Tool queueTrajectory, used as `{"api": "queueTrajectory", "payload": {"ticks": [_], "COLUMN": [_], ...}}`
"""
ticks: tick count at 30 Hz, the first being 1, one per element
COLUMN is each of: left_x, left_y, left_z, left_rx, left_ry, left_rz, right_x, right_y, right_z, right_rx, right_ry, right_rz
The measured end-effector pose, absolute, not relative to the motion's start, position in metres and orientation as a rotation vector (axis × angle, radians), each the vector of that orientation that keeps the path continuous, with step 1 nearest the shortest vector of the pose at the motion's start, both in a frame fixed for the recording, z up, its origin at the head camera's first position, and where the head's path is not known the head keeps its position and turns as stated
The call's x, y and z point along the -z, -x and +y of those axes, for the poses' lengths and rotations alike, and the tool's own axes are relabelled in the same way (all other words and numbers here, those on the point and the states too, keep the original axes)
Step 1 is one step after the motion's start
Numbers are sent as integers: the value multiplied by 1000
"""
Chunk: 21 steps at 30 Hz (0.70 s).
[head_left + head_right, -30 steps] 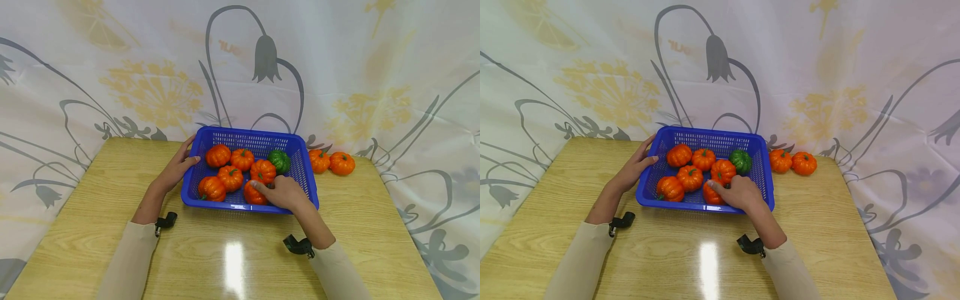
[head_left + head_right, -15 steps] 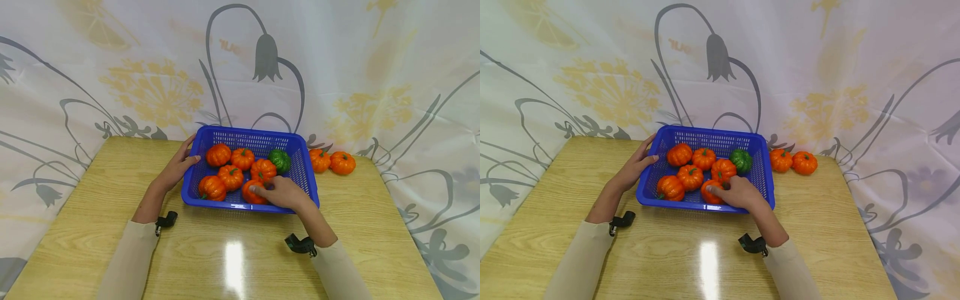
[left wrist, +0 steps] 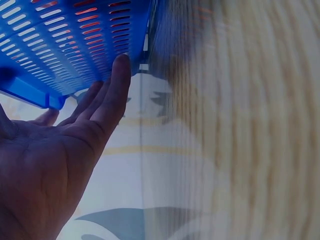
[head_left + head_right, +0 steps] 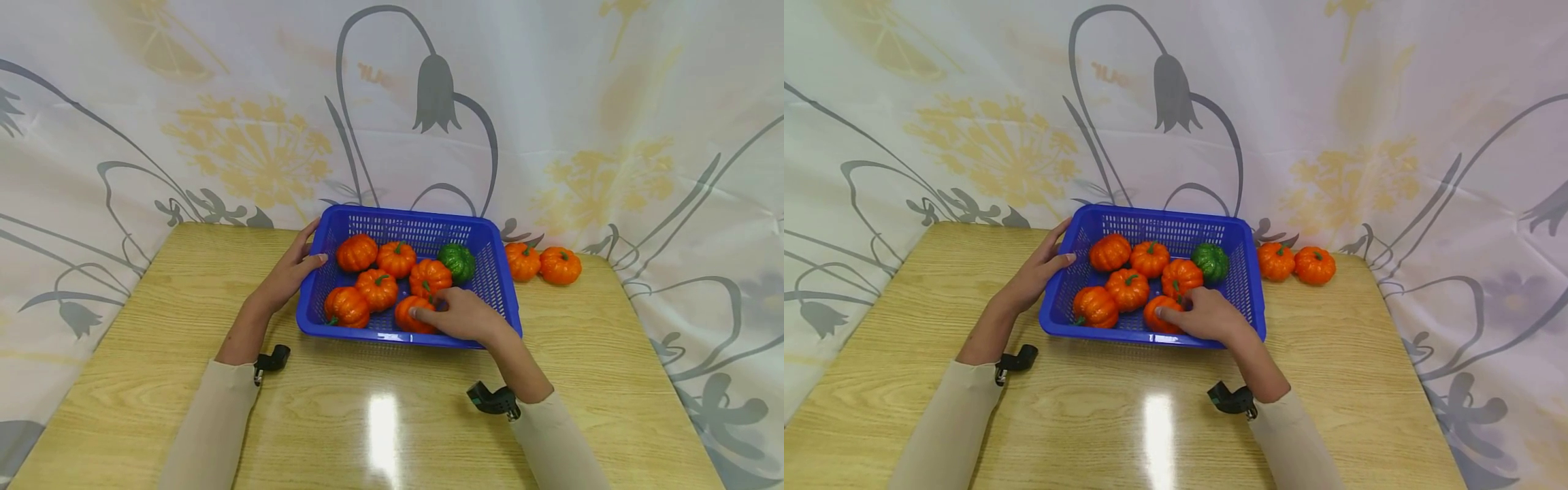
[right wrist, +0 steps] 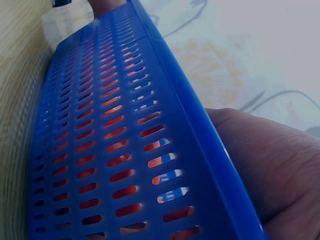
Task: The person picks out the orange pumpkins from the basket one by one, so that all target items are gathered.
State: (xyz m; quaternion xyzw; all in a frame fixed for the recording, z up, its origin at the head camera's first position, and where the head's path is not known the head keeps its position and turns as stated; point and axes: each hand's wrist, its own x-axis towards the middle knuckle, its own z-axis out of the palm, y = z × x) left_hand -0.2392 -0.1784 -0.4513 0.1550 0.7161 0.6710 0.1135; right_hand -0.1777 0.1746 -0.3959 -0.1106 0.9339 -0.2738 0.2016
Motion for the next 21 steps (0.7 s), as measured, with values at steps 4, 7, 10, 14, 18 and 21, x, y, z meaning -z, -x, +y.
{"api": "queueTrajectory", "payload": {"ticks": [4,7,10,14,18,21], "left_x": [451,451,451,450,450,450], "left_y": [239,239,239,238,238,238], "left_z": [-179,-179,-179,-179,-178,-178], "left_rx": [-1967,-1968,-1970,-1970,-1969,-1969], "left_ry": [-458,-462,-466,-464,-458,-455], "left_rz": [2101,2100,2098,2096,2093,2094], "right_x": [395,395,394,391,387,383], "right_y": [178,179,179,178,177,175], "right_z": [177,179,180,182,185,188], "right_rx": [780,783,783,775,743,734], "right_ry": [307,317,333,339,346,359], "right_rz": [2593,2582,2573,2574,2592,2606]}}
